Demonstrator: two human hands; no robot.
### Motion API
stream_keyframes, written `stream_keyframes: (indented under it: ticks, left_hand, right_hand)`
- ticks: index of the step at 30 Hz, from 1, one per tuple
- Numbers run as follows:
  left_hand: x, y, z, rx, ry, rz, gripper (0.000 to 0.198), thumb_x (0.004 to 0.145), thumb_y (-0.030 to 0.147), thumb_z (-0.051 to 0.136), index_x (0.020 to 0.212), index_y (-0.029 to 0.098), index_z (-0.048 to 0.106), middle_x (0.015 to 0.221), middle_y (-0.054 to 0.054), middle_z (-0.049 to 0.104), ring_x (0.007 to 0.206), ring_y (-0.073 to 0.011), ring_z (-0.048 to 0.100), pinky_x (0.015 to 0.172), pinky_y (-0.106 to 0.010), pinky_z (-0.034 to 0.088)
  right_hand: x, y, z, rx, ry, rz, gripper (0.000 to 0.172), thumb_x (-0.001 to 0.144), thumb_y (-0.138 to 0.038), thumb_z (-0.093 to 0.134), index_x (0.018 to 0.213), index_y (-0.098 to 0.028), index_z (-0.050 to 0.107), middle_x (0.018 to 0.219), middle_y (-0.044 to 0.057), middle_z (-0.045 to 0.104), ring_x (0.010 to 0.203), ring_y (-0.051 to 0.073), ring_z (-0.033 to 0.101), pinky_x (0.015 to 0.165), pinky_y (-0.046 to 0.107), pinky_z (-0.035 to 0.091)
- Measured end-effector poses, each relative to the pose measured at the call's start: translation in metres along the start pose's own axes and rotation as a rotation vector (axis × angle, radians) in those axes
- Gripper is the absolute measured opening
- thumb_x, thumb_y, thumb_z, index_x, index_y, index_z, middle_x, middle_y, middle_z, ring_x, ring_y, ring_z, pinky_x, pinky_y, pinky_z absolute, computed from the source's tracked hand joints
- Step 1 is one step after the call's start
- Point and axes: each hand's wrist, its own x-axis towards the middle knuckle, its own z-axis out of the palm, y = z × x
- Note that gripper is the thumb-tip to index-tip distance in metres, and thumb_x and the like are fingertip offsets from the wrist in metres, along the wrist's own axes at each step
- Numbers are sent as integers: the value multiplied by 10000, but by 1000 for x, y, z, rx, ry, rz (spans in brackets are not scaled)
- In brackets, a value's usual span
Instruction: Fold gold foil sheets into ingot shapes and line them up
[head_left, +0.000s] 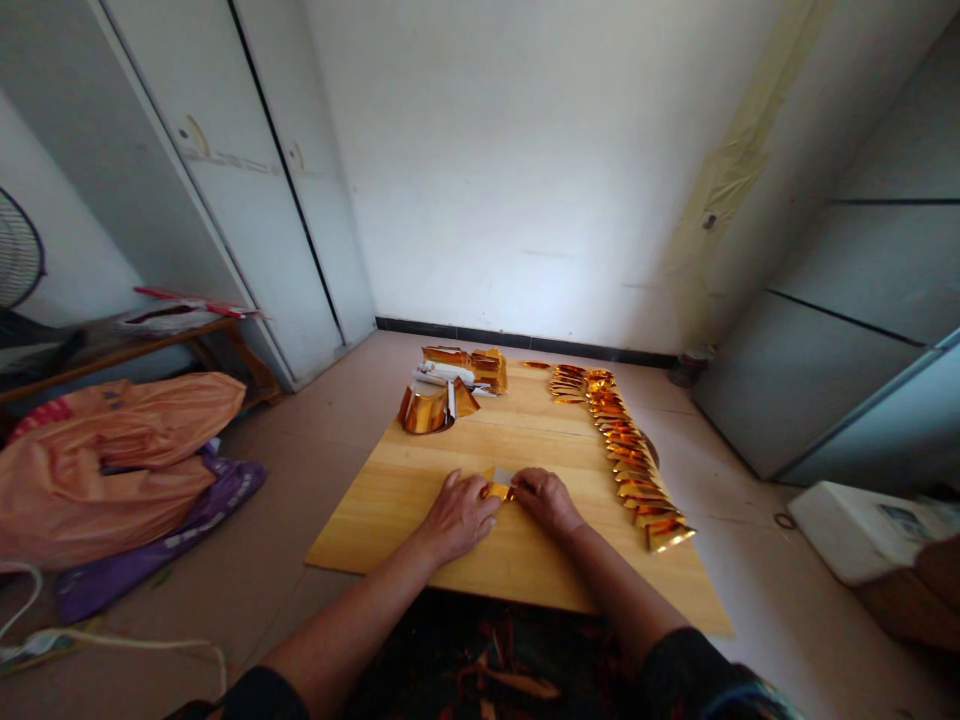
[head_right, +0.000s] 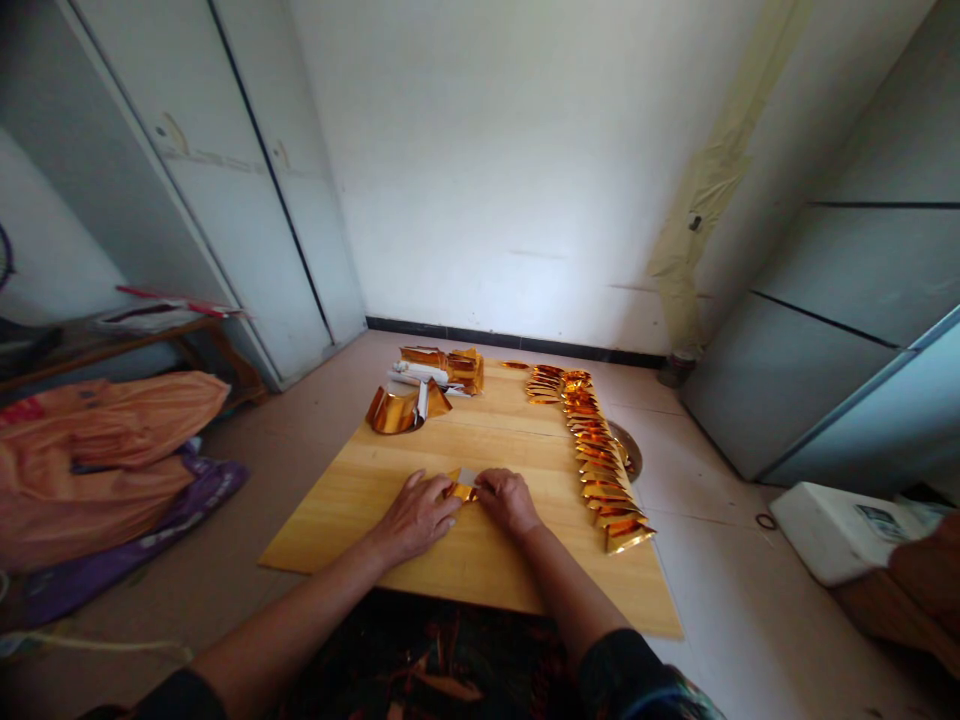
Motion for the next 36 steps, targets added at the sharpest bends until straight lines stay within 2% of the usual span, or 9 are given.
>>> stream_keyframes:
  ticks: [10,16,22,28,36]
  left_hand:
    - [1,3,-3,46,-30,0,165,836,290,547,993,271,595,1041,-42,557,973,-191,527,1004,-479,298]
    - [2,8,-6,29,-31,-23,370,823,222,543,1178,327,526,1038,-46,549,978,-198,527,1007,-486,297]
    - [2,12,-8,16,-36,-45,256,852,235,521,1086,308,596,1007,-61,554,998,-217,516,973,-496,317]
    - [3,16,-11,-3,-48,-85,231,840,252,549,1057,291,617,1056,-73,552,1030,-227,509,963,-491,325]
    - [7,22,-9,-43,-11,-163,151,835,322,569,947,287,663,996,-56,577,963,-212,530,955,-505,303]
  right_hand:
    - [8,-12,-3,-121,-74,30,139,786,-149,534,791,-209,660,793,2,674,723,123,582,671,209,375]
    - [10,-17,-6,-187,-107,44,136,780,-137,539,793,-208,654,810,3,675,753,129,592,677,214,373]
    - [10,-15,-3,-248,-96,26,132,819,-166,525,789,-199,650,808,14,659,733,122,586,662,213,370]
    - [5,-6,3,-164,-31,11,99,773,-180,586,849,-193,648,852,17,629,772,127,586,700,214,405]
    - [11,2,1,-92,-52,59,259,695,-42,546,876,-194,652,911,24,619,839,136,583,752,228,438]
